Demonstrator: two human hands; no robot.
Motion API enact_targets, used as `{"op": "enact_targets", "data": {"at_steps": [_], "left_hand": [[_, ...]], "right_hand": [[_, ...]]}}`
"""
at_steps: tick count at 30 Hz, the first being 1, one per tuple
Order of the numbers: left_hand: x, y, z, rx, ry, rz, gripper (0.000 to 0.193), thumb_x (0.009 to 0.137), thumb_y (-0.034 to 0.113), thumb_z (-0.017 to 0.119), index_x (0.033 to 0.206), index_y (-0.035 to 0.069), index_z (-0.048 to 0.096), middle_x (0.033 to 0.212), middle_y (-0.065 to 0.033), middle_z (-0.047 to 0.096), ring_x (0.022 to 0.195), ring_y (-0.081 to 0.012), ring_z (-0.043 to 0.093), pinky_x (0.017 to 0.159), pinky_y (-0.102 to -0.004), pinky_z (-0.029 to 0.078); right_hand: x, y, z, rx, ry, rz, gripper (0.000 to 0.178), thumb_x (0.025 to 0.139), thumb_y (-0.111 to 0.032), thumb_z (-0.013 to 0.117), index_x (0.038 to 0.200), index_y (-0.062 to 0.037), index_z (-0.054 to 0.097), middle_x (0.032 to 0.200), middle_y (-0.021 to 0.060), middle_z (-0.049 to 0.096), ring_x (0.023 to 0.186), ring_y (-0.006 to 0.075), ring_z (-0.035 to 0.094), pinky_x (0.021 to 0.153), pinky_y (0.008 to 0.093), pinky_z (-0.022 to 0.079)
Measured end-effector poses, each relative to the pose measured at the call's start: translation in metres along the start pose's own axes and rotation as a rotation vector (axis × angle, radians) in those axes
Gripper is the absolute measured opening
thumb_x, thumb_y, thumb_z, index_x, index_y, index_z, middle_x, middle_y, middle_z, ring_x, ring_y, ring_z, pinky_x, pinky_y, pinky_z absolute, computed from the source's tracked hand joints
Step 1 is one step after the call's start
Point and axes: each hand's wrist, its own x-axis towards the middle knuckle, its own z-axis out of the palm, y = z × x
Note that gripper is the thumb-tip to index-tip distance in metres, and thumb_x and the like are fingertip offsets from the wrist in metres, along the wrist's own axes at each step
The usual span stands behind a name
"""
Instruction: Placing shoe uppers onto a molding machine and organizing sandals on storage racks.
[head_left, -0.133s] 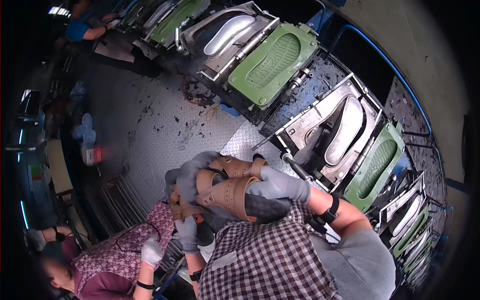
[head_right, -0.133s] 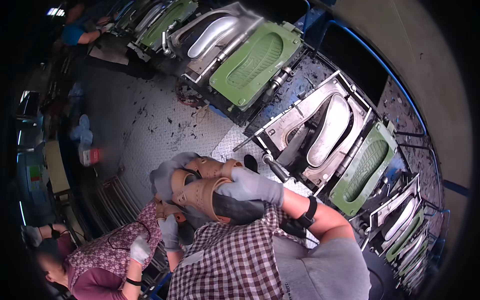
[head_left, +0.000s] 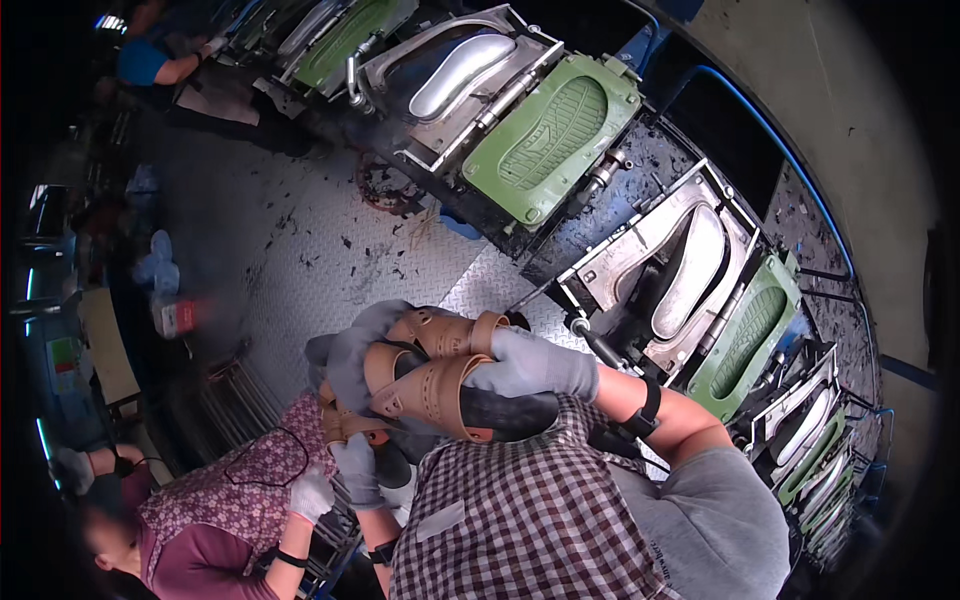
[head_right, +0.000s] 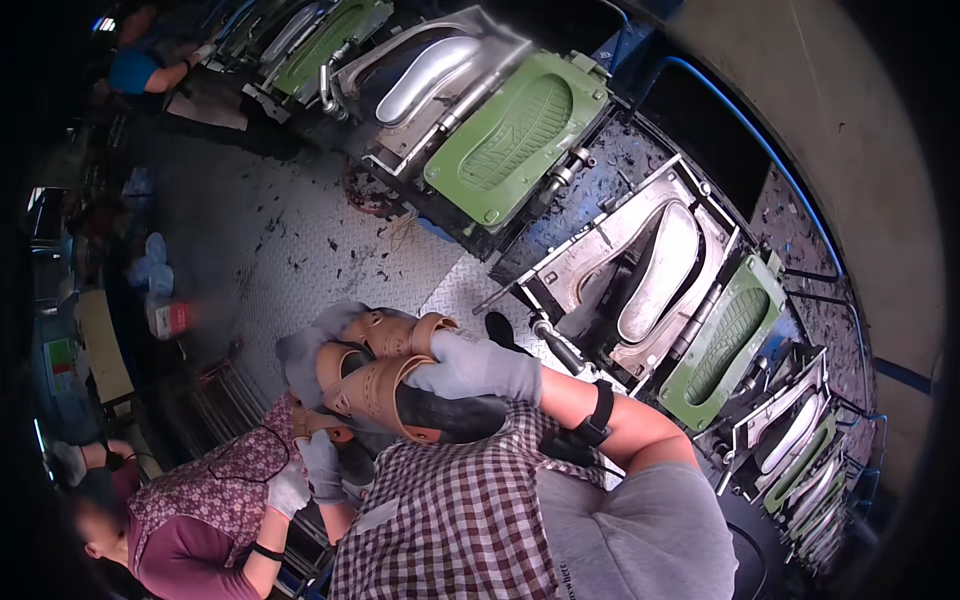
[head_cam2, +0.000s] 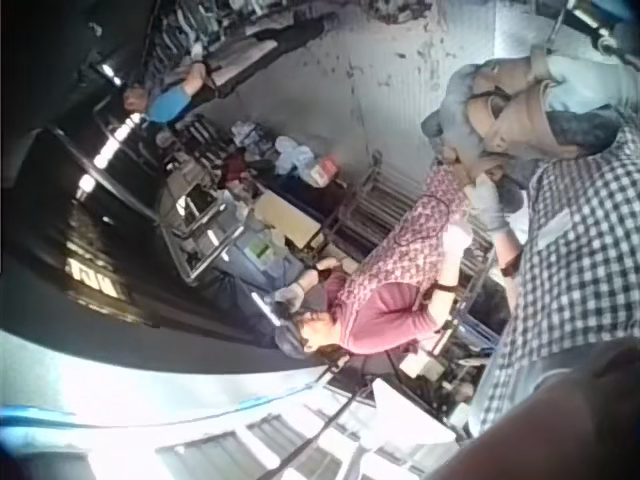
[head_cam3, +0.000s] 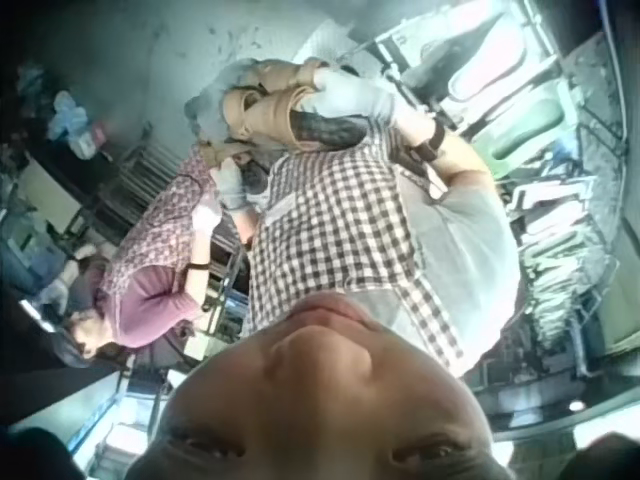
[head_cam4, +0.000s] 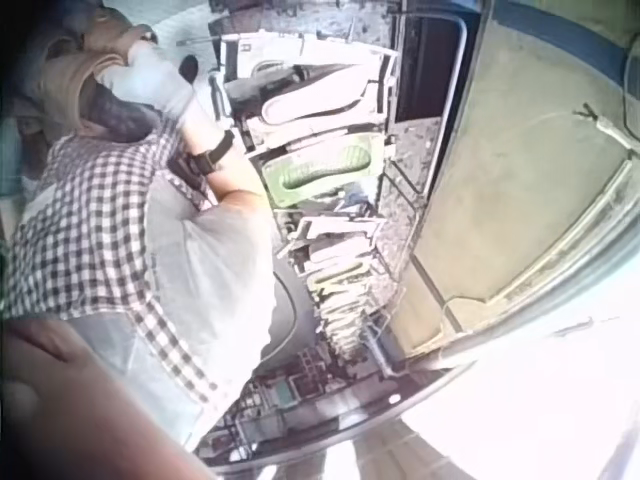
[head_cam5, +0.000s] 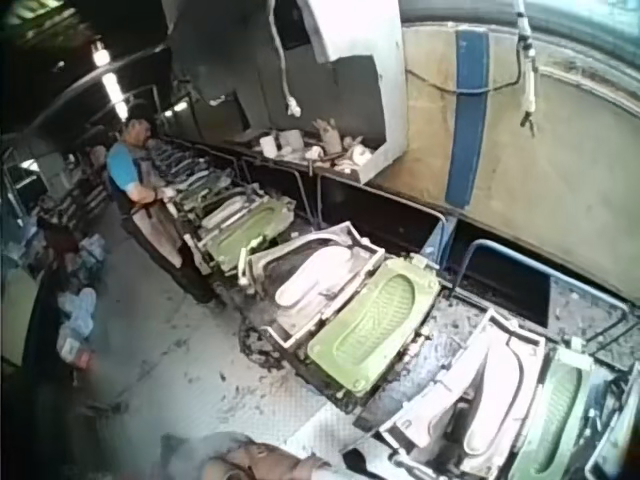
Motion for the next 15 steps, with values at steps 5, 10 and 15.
{"op": "enact_targets", "data": {"at_steps": [5,10,15], "left_hand": [[0.074,0.047,0.000,1.139,-0.146,0.524,0.033,0.087,0.008,0.057,0.119,0.000,0.059,0.107,-0.0231,0.064,0.101,-0.0382,0.059,0.090,-0.0451,0.047],[0.127,0.166,0.120,0.250,-0.495,0.372,0.023,0.091,0.011,0.059,0.109,-0.002,0.068,0.102,-0.0121,0.068,0.089,-0.0218,0.066,0.081,-0.0337,0.055],[0.031,0.223,0.258,0.376,-0.978,0.669,0.030,0.094,0.006,0.054,0.121,-0.005,0.059,0.102,-0.0095,0.068,0.087,-0.0165,0.066,0.082,-0.0286,0.055]], "right_hand": [[-0.028,-0.030,-0.003,-0.320,0.429,-0.133,0.049,0.083,-0.026,0.069,0.125,-0.0019,0.062,0.114,0.0198,0.066,0.108,0.0351,0.065,0.093,0.0390,0.051],[-0.123,-0.004,0.023,-0.423,1.089,0.177,0.053,0.081,-0.018,0.065,0.132,-0.0039,0.059,0.129,0.0214,0.060,0.121,0.0370,0.056,0.105,0.0414,0.044],[-0.269,0.009,0.127,-0.263,1.801,0.533,0.052,0.085,-0.032,0.060,0.128,-0.0018,0.060,0.120,0.0269,0.063,0.112,0.0395,0.062,0.098,0.0429,0.049]]}}
